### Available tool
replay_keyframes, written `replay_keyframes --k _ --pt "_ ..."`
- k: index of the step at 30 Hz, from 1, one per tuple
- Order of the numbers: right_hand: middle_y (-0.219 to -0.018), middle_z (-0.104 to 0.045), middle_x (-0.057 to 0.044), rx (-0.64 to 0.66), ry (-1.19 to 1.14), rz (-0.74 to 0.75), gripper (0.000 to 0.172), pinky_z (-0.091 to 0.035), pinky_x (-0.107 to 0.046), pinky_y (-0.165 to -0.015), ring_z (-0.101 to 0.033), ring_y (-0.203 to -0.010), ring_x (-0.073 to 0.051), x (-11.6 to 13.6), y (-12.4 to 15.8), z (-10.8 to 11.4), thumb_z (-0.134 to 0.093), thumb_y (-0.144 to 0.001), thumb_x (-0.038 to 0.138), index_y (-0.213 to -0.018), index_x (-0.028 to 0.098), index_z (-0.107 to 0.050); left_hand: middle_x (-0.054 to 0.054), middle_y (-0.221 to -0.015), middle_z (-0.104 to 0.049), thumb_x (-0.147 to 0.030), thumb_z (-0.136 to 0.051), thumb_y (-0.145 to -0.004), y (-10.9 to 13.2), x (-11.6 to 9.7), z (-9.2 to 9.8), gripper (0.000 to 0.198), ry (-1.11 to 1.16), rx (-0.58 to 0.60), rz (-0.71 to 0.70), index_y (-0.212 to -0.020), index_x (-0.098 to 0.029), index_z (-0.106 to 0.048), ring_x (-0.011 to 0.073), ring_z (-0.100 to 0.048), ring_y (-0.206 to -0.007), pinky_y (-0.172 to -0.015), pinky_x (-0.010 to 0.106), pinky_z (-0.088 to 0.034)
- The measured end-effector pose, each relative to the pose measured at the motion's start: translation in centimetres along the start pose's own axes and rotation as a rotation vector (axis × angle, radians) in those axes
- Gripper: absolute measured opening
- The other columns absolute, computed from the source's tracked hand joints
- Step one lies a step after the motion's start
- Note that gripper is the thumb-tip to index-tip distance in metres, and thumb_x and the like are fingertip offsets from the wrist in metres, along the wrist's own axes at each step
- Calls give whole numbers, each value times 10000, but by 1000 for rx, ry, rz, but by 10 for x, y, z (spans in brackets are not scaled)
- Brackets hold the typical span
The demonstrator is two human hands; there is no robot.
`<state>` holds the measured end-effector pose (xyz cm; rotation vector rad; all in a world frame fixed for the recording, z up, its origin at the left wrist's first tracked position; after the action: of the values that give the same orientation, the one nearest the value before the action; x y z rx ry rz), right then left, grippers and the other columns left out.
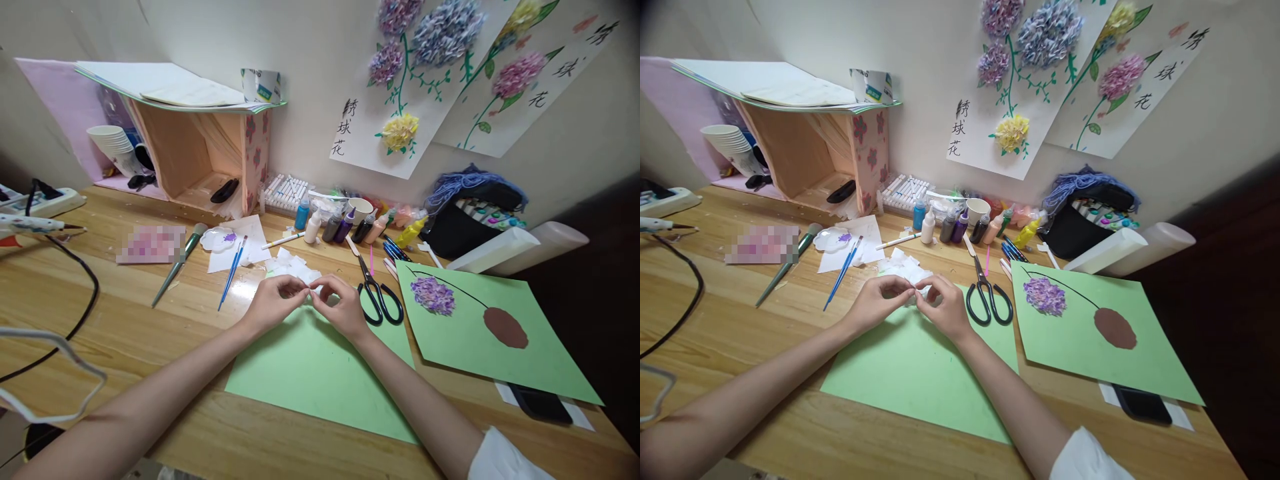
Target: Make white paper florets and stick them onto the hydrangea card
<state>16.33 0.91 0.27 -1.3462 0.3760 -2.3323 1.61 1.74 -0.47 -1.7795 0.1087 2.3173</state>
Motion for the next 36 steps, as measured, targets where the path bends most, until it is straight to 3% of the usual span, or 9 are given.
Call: replay_keyframes --k 20,36 --pt "-799 -627 -28 24 20 53 122 -446 -264 -588 -522 -579 -118 4 1 -1 -562 -795 173 -876 211 -644 47 -687 -650 -338 -616 -724 -1 7 1 217 19 -28 35 -720 -122 -639 133 -583 -622 -578 225 -463" --pt "-732 -605 -13 15 -22 -3 52 -430 -249 -559 -527 -570 -113 0 -1 -1 -572 -779 173 -775 194 -619 29 -681 -645 -293 -570 -765 3 -3 1 170 -236 -5 -121 -718 -143 -634 122 -570 -634 -591 215 -440"
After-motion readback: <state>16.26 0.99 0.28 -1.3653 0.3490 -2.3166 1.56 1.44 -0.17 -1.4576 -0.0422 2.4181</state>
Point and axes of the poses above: each hand's wrist, its own y-axis away from the middle knuckle, its own z-axis out of the back of the hand, x = y × z, the point moved 4 cm from there along -y, towards the middle knuckle
